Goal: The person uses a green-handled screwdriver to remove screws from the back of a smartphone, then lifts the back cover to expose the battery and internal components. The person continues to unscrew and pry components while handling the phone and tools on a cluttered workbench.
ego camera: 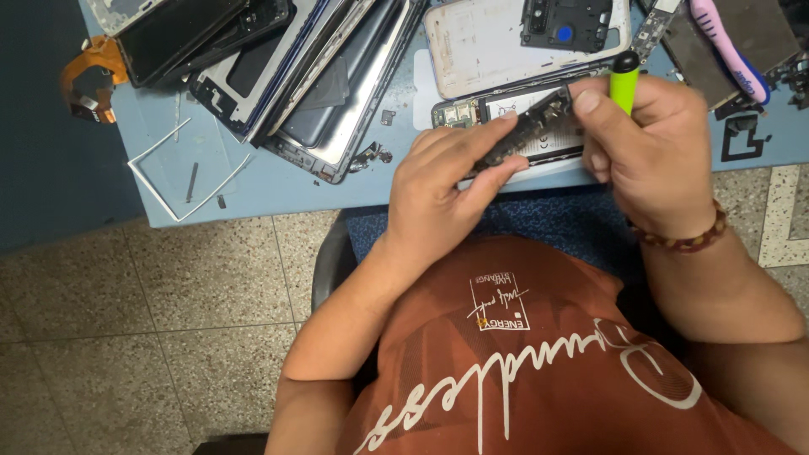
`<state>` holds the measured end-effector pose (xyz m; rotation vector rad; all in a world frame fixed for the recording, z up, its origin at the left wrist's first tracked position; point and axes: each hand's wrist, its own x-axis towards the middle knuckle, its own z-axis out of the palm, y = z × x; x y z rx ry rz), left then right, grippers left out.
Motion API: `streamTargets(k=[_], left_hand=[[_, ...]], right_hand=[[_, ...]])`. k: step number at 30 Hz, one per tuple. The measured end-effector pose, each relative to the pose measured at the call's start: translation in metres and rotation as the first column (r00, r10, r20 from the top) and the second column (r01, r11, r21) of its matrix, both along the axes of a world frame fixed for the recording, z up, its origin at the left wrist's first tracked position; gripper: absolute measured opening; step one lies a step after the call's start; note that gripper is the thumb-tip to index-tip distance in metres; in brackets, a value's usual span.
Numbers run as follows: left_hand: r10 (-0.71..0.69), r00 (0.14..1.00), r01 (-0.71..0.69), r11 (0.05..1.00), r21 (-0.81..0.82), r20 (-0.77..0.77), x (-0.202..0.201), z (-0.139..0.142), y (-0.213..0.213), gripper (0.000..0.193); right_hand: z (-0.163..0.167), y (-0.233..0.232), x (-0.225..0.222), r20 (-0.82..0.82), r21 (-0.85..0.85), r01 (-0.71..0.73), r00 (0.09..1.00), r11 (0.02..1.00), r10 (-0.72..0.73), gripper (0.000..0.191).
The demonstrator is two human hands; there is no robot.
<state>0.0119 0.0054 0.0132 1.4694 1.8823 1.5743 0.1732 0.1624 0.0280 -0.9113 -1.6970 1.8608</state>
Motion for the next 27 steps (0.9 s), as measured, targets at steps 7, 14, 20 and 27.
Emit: streamTargets(k=[7,14,20,27], left_hand=[[0.040,0.998,-0.040,0.999,-0.003,-0.046,-0.010,-0.005,0.006,0.042],[0.049,0.994,-0.050,0.999,-0.007,-0.102,-0.022,-0.009,0.014,0.040],[0.085,0.993,-0.084,0.996,0.014,-0.086,-0.024,-0.013,0.018,0.037],[0.130,0.985,-0.128,0.991,0.023,-0.112,-0.024,-0.013,0.017,0.035]], right_hand=[[0.015,0.005,-0.011,0.157,0.780,-0.168,0.985,0.602,0.072,0.019],[0.016,0.016,-0.032,0.187,0.866,-0.224,0.974,0.446,0.125,0.017],[0.019,0.024,-0.044,0.251,0.860,-0.296,0.955,0.416,0.159,0.011],[0.025,0.032,-0.063,0.298,0.793,-0.335,0.942,0.509,0.155,0.010]])
